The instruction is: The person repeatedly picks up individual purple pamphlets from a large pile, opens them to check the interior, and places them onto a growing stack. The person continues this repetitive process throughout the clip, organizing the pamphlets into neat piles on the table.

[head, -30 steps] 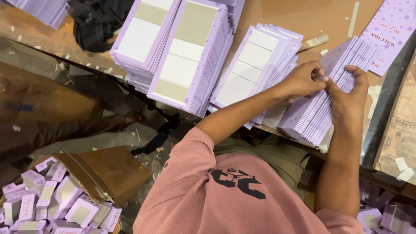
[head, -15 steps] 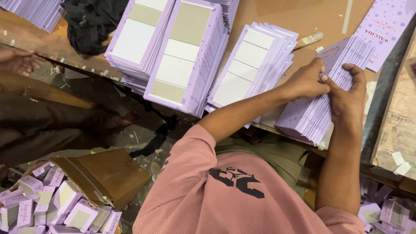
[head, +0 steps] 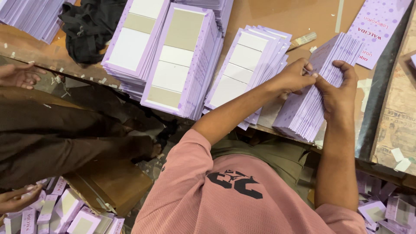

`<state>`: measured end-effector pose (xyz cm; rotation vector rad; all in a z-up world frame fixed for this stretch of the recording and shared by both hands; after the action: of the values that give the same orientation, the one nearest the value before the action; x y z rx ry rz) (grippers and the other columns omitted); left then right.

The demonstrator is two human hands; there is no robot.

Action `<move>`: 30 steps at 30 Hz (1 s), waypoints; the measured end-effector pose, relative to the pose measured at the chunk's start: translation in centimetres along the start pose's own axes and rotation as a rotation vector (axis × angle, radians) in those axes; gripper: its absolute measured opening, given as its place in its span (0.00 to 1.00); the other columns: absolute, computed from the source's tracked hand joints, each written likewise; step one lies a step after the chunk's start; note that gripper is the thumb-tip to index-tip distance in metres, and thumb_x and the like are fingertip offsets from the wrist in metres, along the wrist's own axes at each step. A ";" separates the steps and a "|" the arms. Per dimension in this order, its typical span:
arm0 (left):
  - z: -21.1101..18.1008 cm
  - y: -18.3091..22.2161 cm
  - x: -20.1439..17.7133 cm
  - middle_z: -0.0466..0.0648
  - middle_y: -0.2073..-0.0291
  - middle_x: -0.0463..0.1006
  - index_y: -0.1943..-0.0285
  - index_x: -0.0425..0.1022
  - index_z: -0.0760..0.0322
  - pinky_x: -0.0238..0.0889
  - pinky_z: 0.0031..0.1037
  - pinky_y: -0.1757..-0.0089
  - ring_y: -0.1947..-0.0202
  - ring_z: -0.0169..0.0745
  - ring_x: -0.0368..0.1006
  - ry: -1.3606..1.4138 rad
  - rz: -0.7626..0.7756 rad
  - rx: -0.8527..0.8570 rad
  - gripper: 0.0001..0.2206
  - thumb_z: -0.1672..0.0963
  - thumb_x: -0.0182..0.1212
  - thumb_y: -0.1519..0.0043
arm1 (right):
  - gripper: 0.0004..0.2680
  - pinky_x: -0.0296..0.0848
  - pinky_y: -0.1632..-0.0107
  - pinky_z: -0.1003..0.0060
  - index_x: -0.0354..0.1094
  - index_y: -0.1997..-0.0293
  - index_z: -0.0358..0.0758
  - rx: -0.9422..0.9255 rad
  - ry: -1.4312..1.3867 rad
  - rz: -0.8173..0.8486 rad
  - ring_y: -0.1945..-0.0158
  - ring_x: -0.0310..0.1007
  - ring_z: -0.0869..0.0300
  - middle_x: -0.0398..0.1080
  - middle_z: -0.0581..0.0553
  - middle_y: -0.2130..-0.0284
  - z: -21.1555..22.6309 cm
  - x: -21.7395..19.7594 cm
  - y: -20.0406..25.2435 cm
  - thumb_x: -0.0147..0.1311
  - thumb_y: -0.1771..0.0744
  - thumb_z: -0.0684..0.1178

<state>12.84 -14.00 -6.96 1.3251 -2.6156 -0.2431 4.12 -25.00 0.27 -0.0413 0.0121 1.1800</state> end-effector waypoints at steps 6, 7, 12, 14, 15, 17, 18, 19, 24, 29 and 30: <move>0.3 0.7 -0.6 0.50 0.63 0.73 0.46 0.61 0.67 0.74 0.35 0.69 0.64 0.38 0.72 0.125 0.008 0.044 0.23 0.56 0.68 0.46 | 0.20 0.81 0.47 0.67 0.61 0.40 0.38 -0.003 0.017 -0.011 0.43 0.70 0.57 0.59 0.40 0.42 0.0 0.1 0.0 0.69 0.34 0.35; 0.4 0.8 -0.6 0.50 0.63 0.73 0.46 0.61 0.67 0.74 0.34 0.69 0.64 0.37 0.72 0.143 0.015 0.041 0.23 0.57 0.68 0.46 | 0.20 0.81 0.46 0.67 0.61 0.40 0.38 -0.009 0.032 -0.014 0.42 0.69 0.56 0.58 0.40 0.42 0.0 0.1 -0.1 0.69 0.34 0.36; 0.4 0.6 -0.8 0.48 0.66 0.72 0.49 0.61 0.68 0.70 0.27 0.74 0.70 0.33 0.72 0.148 0.022 0.127 0.21 0.60 0.68 0.48 | 0.20 0.81 0.44 0.66 0.62 0.40 0.38 -0.027 0.119 -0.041 0.38 0.66 0.55 0.53 0.42 0.40 -0.2 0.4 -0.2 0.70 0.35 0.37; 0.6 0.3 -0.6 0.48 0.69 0.72 0.50 0.61 0.69 0.66 0.26 0.77 0.73 0.32 0.70 0.198 0.014 0.128 0.20 0.61 0.67 0.47 | 0.20 0.80 0.42 0.66 0.63 0.39 0.38 -0.061 0.177 -0.051 0.36 0.65 0.54 0.53 0.43 0.39 -0.1 0.5 -0.1 0.71 0.34 0.37; 0.7 0.3 -0.6 0.48 0.70 0.72 0.50 0.61 0.69 0.64 0.25 0.78 0.75 0.32 0.69 0.220 0.009 0.104 0.19 0.61 0.66 0.46 | 0.20 0.79 0.41 0.66 0.63 0.38 0.38 -0.082 0.199 -0.052 0.36 0.64 0.54 0.54 0.42 0.39 0.0 0.6 0.0 0.71 0.34 0.37; 0.6 0.1 -0.7 0.48 0.72 0.72 0.51 0.60 0.69 0.63 0.25 0.79 0.76 0.31 0.68 0.224 -0.003 0.068 0.19 0.62 0.66 0.47 | 0.20 0.80 0.41 0.67 0.64 0.39 0.38 -0.079 0.215 -0.063 0.36 0.64 0.55 0.54 0.43 0.39 0.2 0.6 0.1 0.71 0.34 0.37; 0.5 0.1 -0.8 0.47 0.72 0.72 0.51 0.60 0.69 0.64 0.25 0.79 0.77 0.31 0.68 0.207 -0.012 0.055 0.20 0.62 0.67 0.47 | 0.19 0.80 0.43 0.67 0.64 0.40 0.38 -0.053 0.209 -0.071 0.37 0.65 0.55 0.54 0.44 0.40 0.2 0.7 0.1 0.71 0.34 0.38; 0.3 0.2 -0.9 0.47 0.73 0.72 0.52 0.59 0.68 0.65 0.25 0.79 0.77 0.31 0.68 0.189 -0.020 0.042 0.21 0.62 0.67 0.48 | 0.19 0.81 0.44 0.67 0.64 0.40 0.39 -0.027 0.203 -0.079 0.38 0.66 0.56 0.54 0.44 0.40 0.2 0.7 0.1 0.71 0.35 0.38; -1.6 1.1 -1.4 0.50 0.73 0.75 0.53 0.60 0.71 0.68 0.27 0.79 0.77 0.33 0.72 0.019 -0.098 0.063 0.23 0.58 0.70 0.50 | 0.18 0.81 0.44 0.68 0.64 0.40 0.39 -0.011 0.145 -0.079 0.40 0.68 0.57 0.54 0.45 0.40 0.8 1.1 0.4 0.70 0.34 0.38; -2.8 1.6 -1.4 0.52 0.74 0.76 0.54 0.60 0.69 0.70 0.29 0.80 0.78 0.37 0.75 0.014 -0.113 -0.016 0.23 0.55 0.69 0.51 | 0.18 0.82 0.45 0.67 0.63 0.40 0.39 -0.001 0.093 -0.051 0.39 0.68 0.57 0.53 0.45 0.40 0.8 0.9 0.4 0.68 0.33 0.38; -2.8 1.7 -1.4 0.52 0.74 0.76 0.54 0.60 0.69 0.70 0.30 0.80 0.78 0.37 0.74 0.014 -0.106 -0.033 0.23 0.55 0.70 0.50 | 0.18 0.81 0.43 0.67 0.63 0.39 0.38 -0.029 0.097 -0.036 0.38 0.68 0.57 0.53 0.44 0.39 0.8 0.9 0.4 0.67 0.33 0.37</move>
<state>13.04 -11.98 -3.98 1.4511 -2.5219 -0.2906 4.12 -23.98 1.07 -0.1234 0.0794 1.1418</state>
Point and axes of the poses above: each hand's wrist, its own y-axis away from the middle knuckle, its own x-axis out of the palm, z = x × y, the point moved 6 cm from there along -y, towards the middle knuckle
